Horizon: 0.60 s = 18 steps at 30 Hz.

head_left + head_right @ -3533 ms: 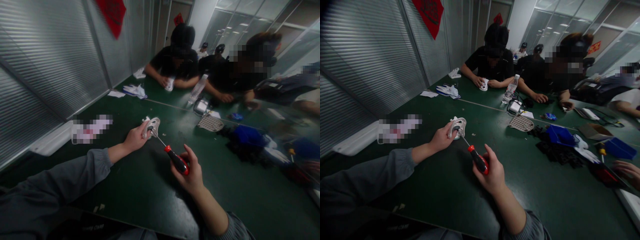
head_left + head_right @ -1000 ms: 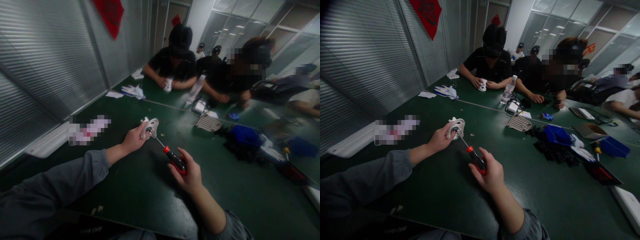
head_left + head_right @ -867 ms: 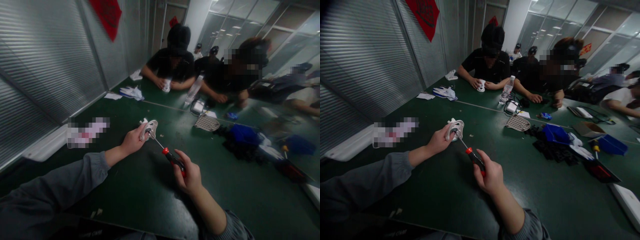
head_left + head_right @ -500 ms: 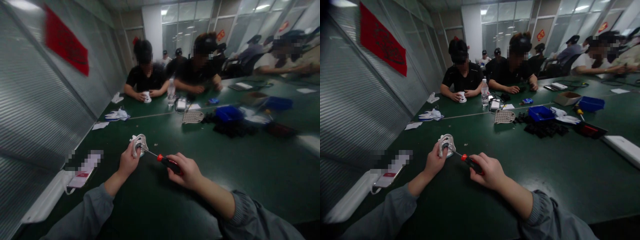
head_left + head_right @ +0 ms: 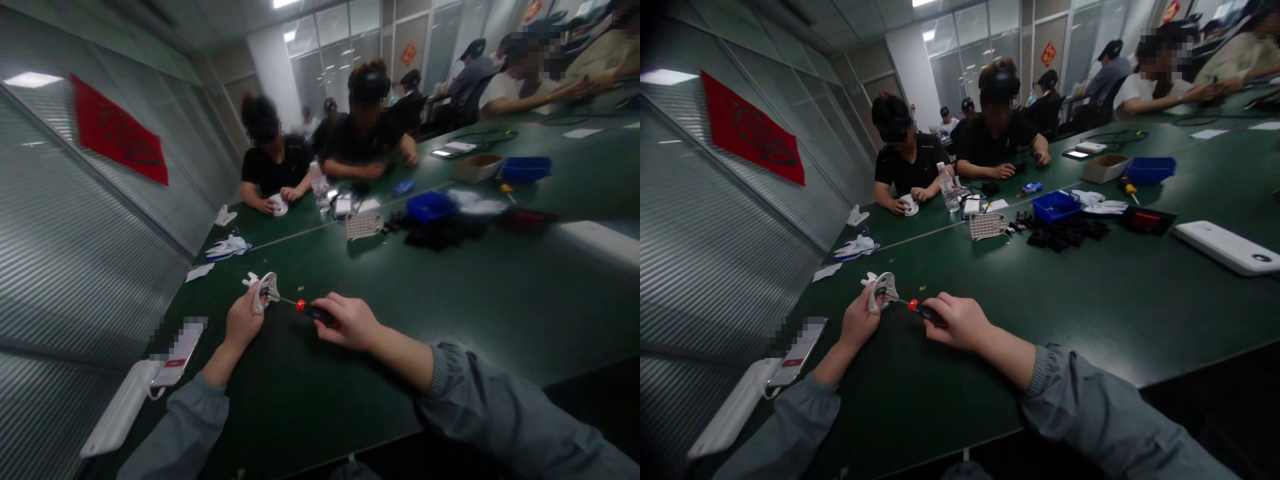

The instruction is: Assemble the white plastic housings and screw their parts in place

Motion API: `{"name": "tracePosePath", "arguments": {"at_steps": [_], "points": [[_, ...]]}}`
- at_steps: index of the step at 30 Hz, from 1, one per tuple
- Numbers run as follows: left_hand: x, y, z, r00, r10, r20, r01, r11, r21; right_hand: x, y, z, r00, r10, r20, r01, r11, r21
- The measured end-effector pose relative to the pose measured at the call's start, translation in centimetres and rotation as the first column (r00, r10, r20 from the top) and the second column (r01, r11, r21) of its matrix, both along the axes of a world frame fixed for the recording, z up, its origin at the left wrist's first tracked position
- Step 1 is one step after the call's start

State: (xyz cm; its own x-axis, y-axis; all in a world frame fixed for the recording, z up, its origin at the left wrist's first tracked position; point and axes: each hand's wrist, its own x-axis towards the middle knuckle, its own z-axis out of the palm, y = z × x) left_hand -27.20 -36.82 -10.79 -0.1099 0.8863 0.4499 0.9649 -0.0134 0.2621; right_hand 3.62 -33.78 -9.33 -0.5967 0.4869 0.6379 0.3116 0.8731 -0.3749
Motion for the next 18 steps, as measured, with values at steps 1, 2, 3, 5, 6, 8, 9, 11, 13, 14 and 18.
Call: {"name": "tracePosePath", "arguments": {"at_steps": [1,2,3,5,6,8,9,11,13,14,18], "points": [[0.0,0.0,0.4,1.0,0.0,0.007,0.0,1.0,-0.009,0.0,0.0,0.0,1.0,0.007,-0.012,-0.008,1.0,-0.017],[0.2,0.0,0.8,0.999,0.006,0.035,-0.006,1.0,-0.011,0.0,0.0,0.0,1.0,0.011,-0.025,-0.012,0.999,-0.033],[0.4,0.1,1.2,0.997,0.02,0.081,-0.02,1.0,-0.005,0.0,0.1,0.0,0.999,0.012,-0.035,-0.013,0.999,-0.046],[0.8,0.1,1.7,0.979,0.066,0.192,-0.071,0.997,0.023,0.0,0.1,0.0,0.999,0.009,-0.043,-0.011,0.998,-0.061],[0.8,0.2,2.0,0.967,0.092,0.238,-0.104,0.994,0.039,0.0,0.1,0.1,0.999,0.009,-0.043,-0.012,0.998,-0.064],[0.2,0.6,2.4,0.949,0.135,0.285,-0.157,0.986,0.054,0.0,0.0,0.2,0.999,0.022,-0.038,-0.025,0.997,-0.075],[-0.5,1.0,2.6,0.946,0.154,0.286,-0.173,0.984,0.044,0.1,0.0,0.2,0.999,0.034,-0.032,-0.037,0.996,-0.084],[-2.7,2.0,3.3,0.944,0.213,0.253,-0.215,0.976,-0.021,0.1,0.0,0.2,0.998,0.057,-0.019,-0.058,0.994,-0.097],[-5.6,3.3,4.1,0.933,0.312,0.181,-0.288,0.946,-0.148,0.1,0.0,0.1,0.997,0.07,-0.009,-0.071,0.992,-0.106],[-7.1,4.0,4.6,0.926,0.354,0.131,-0.322,0.921,-0.218,0.1,0.0,0.1,0.997,0.073,-0.004,-0.073,0.991,-0.111],[-11.6,6.3,6.5,0.931,0.366,-0.005,-0.343,0.868,-0.36,0.0,0.1,-0.1,0.998,0.064,0.016,-0.061,0.987,-0.151]]}}
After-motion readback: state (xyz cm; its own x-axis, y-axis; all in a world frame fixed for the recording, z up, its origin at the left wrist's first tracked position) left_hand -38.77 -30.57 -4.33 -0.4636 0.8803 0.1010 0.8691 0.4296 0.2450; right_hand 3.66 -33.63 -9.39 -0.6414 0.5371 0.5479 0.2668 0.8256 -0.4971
